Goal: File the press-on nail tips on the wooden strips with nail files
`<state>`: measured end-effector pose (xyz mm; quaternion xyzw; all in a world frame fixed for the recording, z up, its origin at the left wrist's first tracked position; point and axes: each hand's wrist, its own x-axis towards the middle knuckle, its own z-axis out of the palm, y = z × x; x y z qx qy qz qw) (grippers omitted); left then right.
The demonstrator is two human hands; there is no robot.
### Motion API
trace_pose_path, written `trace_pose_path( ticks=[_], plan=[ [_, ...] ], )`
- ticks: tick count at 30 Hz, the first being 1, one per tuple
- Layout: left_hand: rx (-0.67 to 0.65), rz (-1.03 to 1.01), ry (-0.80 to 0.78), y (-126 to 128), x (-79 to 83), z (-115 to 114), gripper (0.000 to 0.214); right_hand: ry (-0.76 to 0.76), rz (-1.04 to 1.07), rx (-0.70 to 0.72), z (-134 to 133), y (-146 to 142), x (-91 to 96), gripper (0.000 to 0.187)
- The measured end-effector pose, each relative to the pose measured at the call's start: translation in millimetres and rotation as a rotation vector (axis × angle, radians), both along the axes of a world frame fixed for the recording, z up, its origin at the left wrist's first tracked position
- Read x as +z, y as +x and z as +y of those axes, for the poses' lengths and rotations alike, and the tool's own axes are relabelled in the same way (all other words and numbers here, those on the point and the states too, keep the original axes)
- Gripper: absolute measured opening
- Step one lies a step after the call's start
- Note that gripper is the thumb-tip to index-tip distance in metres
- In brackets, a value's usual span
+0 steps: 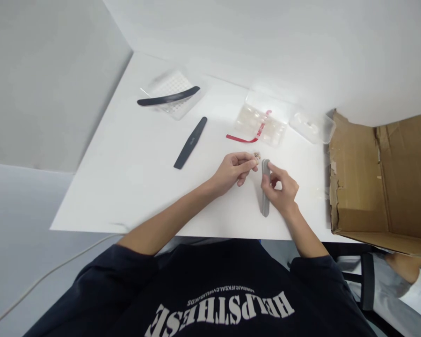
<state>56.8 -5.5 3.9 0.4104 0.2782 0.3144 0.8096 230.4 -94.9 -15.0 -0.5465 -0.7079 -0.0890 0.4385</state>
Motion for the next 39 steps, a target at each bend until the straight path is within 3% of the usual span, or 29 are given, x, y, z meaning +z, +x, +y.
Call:
trace_pose_path(
  ticks=[2, 6, 9, 17, 21, 26, 31, 36, 39],
  plan=[
    [0.023, -0.002, -0.001, 0.3, -0.1, 0.2, 0.039, 0.001, -0.028, 0.040, 0.1, -0.9, 0.9, 0.033],
    [0.045, 0.008, 0.036, 0.7, -1.7, 0.1, 0.038, -0.075, 0.042, -0.055, -0.1, -0.7, 1.5, 0.031],
    [0.029, 0.014, 0.082, 0.3, -4.9, 0.0, 0.037, -0.052, 0.041, 0.011, -0.2, -0.6, -0.2, 0.032],
    [0.012, 0.171, 0.404, -2.3, -5.1, -1.7, 0.027, -0.130, 0.106, -0.018, 1.0, -3.8, -4.9, 0.027],
    [0.099, 0.160, 0.390, -1.9, -4.2, -1.3, 0.027, -0.148, 0.112, 0.024, 1.1, -5.4, -5.6, 0.025],
    [0.015, 0.175, 0.403, -2.0, -3.9, -2.0, 0.029, -0.128, 0.140, 0.003, 1.2, -4.2, -8.3, 0.026],
    [0.104, 0.173, 0.404, -2.9, -3.7, -2.1, 0.027, -0.164, 0.101, 0.028, 1.1, -2.5, -12.5, 0.026],
    [0.003, 0.207, 0.440, -0.8, -5.7, -3.8, 0.026, -0.101, 0.136, 0.045, 2.2, -2.0, -10.9, 0.029],
    [0.092, 0.176, 0.412, -2.1, -4.4, -1.8, 0.024, -0.111, 0.120, 0.069, 3.0, -3.1, -8.8, 0.028]
  ],
)
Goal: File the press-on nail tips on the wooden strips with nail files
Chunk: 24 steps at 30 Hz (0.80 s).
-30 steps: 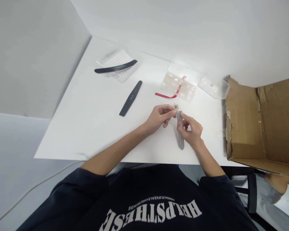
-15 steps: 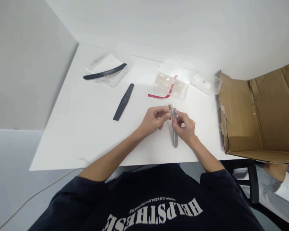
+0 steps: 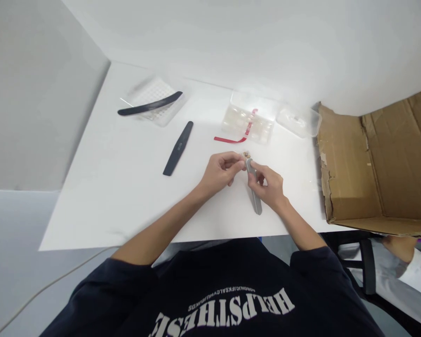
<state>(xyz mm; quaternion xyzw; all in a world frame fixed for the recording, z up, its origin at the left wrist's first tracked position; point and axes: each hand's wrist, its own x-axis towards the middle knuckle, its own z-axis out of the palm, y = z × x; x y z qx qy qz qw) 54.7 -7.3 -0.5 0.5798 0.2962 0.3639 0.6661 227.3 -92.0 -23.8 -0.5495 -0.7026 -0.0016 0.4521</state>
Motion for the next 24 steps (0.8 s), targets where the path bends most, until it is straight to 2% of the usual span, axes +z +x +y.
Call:
trace_pose_path(
  ticks=[2, 7, 12, 18, 24],
  plan=[
    [0.027, 0.024, 0.021, -0.3, 1.3, -0.5, 0.020, 0.013, 0.008, 0.012, 0.4, -0.7, 1.1, 0.027],
    [-0.070, 0.147, 0.135, 3.6, 1.0, -8.0, 0.016, 0.027, 0.053, -0.016, 1.1, -0.1, 3.3, 0.029],
    [0.028, 0.004, -0.006, 1.2, 0.9, -0.9, 0.019, -0.005, 0.067, 0.006, 1.4, -0.6, 4.1, 0.025],
    [0.084, -0.110, -0.136, -1.5, 3.9, 8.5, 0.030, -0.050, 0.140, -0.165, 1.0, 2.6, 7.4, 0.024],
    [0.007, -0.098, -0.076, 2.2, -1.8, 2.4, 0.027, -0.010, 0.067, -0.028, -1.5, 2.7, 2.2, 0.027]
  ],
)
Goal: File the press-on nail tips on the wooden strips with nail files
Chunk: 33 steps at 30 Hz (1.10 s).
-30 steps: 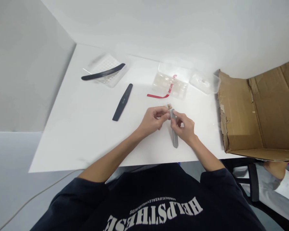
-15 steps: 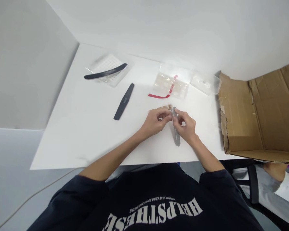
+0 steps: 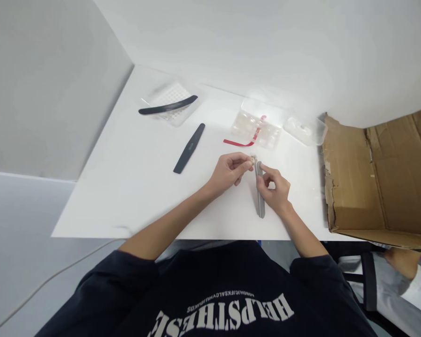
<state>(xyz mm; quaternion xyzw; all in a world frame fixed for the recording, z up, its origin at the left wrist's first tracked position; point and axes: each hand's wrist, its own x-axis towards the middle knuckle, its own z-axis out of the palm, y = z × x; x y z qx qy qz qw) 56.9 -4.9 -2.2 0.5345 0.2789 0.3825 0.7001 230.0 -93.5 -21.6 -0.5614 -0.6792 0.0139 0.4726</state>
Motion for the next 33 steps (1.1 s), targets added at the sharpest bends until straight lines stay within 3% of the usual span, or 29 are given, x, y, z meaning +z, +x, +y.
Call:
trace_pose_path(
  ticks=[6, 10, 13, 16, 18, 24, 28, 33],
  plan=[
    [-0.057, 0.123, 0.126, 2.4, -3.7, -9.4, 0.020, 0.015, -0.045, -0.026, 0.9, 1.6, -3.8, 0.028],
    [-0.012, 0.144, 0.172, 0.2, -0.2, -7.8, 0.018, 0.027, -0.079, -0.007, 1.8, 0.5, -2.2, 0.028],
    [0.076, 0.259, 0.370, -0.3, -1.2, -9.8, 0.012, 0.067, -0.099, -0.002, 1.9, -1.5, -1.7, 0.029],
    [0.079, 0.347, 0.601, 0.9, -5.4, -14.7, 0.013, 0.054, -0.092, -0.021, 1.6, -1.8, -1.3, 0.029],
    [0.080, 0.356, 0.647, 1.5, -7.1, -16.8, 0.013, 0.040, -0.084, -0.032, 1.5, -1.2, -0.5, 0.029],
    [0.097, 0.321, 0.536, 3.0, -4.5, -17.5, 0.012, 0.119, -0.116, -0.026, 2.4, -0.8, 0.8, 0.032],
    [0.037, 0.292, 0.470, 6.4, -4.1, -19.5, 0.013, 0.080, -0.084, -0.066, 2.2, -2.4, -1.9, 0.029],
    [0.025, 0.217, 0.251, 5.8, -2.8, -15.2, 0.016, 0.082, -0.019, -0.111, -0.1, -3.6, 1.6, 0.030]
  ],
)
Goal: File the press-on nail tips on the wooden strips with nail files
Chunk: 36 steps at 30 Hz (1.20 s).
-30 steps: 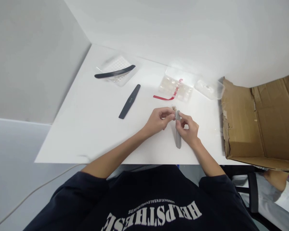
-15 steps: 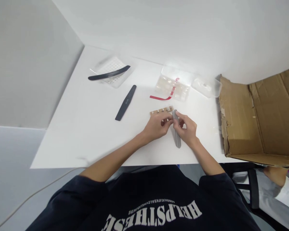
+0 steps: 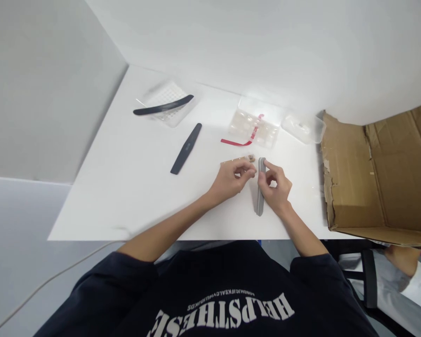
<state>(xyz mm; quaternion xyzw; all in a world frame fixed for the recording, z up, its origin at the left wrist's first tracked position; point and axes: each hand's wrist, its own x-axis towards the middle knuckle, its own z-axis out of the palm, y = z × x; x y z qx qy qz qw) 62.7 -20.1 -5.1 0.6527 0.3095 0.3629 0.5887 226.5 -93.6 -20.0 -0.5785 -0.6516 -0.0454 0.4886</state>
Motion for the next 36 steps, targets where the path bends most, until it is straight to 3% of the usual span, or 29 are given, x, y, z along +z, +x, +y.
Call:
trace_pose_path(
  ticks=[5, 10, 12, 15, 19, 22, 28, 32, 36],
  plan=[
    [0.040, -0.043, -0.080, -3.3, 2.2, 4.4, 0.017, 0.045, -0.033, 0.048, -0.8, -0.1, 0.4, 0.031],
    [0.032, 0.081, 0.236, -1.8, 2.6, -3.9, 0.011, -0.035, -0.028, 0.045, 1.7, 1.4, -2.0, 0.025],
    [0.006, 0.102, 0.255, -1.1, 3.1, -5.6, 0.011, -0.042, 0.011, -0.004, 2.5, 2.9, 0.1, 0.026],
    [-0.001, 0.033, 0.060, -1.7, 4.3, -1.9, 0.014, -0.007, 0.020, -0.014, 2.5, 3.7, 3.3, 0.029],
    [0.001, -0.133, -0.160, -4.0, 4.2, 7.4, 0.021, 0.044, -0.058, 0.105, 0.6, -0.1, 1.7, 0.035],
    [-0.028, -0.169, -0.207, -3.9, 3.2, 7.6, 0.023, 0.042, -0.066, 0.118, 0.8, -2.0, -0.7, 0.035],
    [-0.090, -0.149, -0.241, -1.5, 4.3, 2.3, 0.025, -0.020, 0.081, -0.030, 3.5, 2.7, 2.8, 0.025],
    [-0.006, -0.219, -0.315, -3.4, 3.5, 8.4, 0.034, 0.062, 0.017, 0.053, 0.0, -0.2, 1.0, 0.031],
    [-0.060, -0.286, -0.401, -4.4, 2.9, 9.9, 0.041, 0.056, -0.038, 0.078, 0.1, -1.3, -3.0, 0.031]
  ],
)
